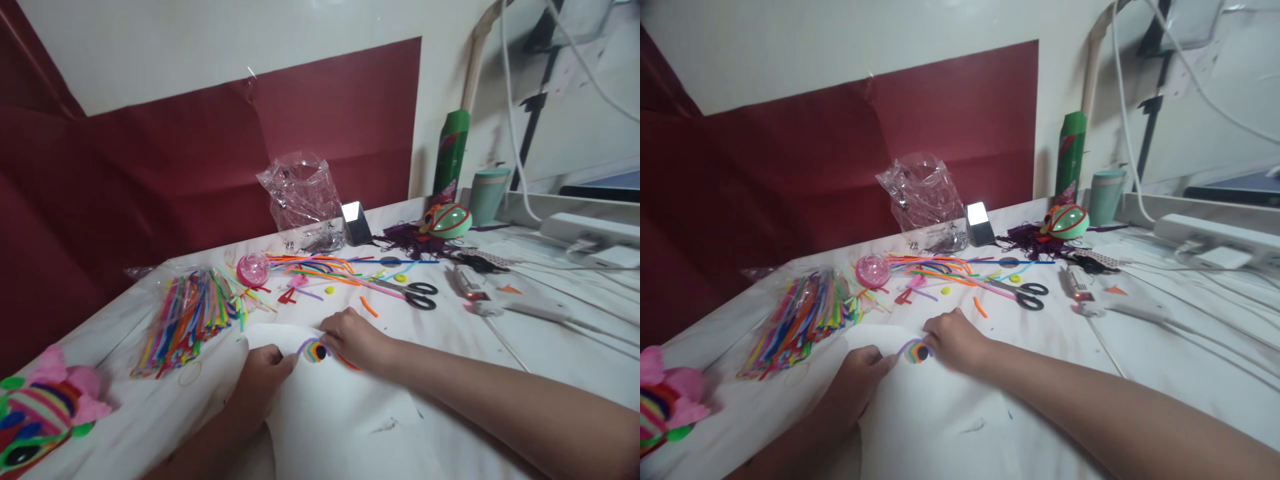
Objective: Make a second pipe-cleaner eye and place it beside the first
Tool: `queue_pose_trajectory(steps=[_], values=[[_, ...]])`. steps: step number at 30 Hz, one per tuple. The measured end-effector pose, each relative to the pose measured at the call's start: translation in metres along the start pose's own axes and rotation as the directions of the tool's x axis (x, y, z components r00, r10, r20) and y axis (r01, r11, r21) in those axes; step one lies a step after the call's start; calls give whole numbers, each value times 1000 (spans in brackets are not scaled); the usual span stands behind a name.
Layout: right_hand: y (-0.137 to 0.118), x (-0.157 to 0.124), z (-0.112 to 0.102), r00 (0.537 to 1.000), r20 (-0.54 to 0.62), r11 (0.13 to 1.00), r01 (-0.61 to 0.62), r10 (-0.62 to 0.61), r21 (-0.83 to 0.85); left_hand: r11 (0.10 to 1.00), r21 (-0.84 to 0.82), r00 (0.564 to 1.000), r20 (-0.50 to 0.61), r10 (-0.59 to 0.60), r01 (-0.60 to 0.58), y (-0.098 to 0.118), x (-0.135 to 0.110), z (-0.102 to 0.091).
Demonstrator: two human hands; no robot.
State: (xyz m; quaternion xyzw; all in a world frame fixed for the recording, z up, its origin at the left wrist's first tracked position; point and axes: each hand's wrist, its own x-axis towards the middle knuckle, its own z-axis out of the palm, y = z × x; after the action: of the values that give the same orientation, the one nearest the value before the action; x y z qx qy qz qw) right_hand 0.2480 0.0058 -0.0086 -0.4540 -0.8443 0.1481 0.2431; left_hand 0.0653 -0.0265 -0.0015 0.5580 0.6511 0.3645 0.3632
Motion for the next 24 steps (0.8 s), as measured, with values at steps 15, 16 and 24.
queue_pose_trajectory(steps=[15, 16, 24], values=[[5, 0, 4, 997, -24, 996, 68, -69, -52, 997, 33, 997, 16, -77, 76, -1, 0, 0], [5, 0, 4, 997, -25, 996, 69, -71, -57, 996, 24, 997, 18, -81, 81, -1, 0, 0], [5, 0, 7, 996, -22, 991, 89, -91, -96, 991, 53, 992, 23, -124, 122, 1, -5, 1]])
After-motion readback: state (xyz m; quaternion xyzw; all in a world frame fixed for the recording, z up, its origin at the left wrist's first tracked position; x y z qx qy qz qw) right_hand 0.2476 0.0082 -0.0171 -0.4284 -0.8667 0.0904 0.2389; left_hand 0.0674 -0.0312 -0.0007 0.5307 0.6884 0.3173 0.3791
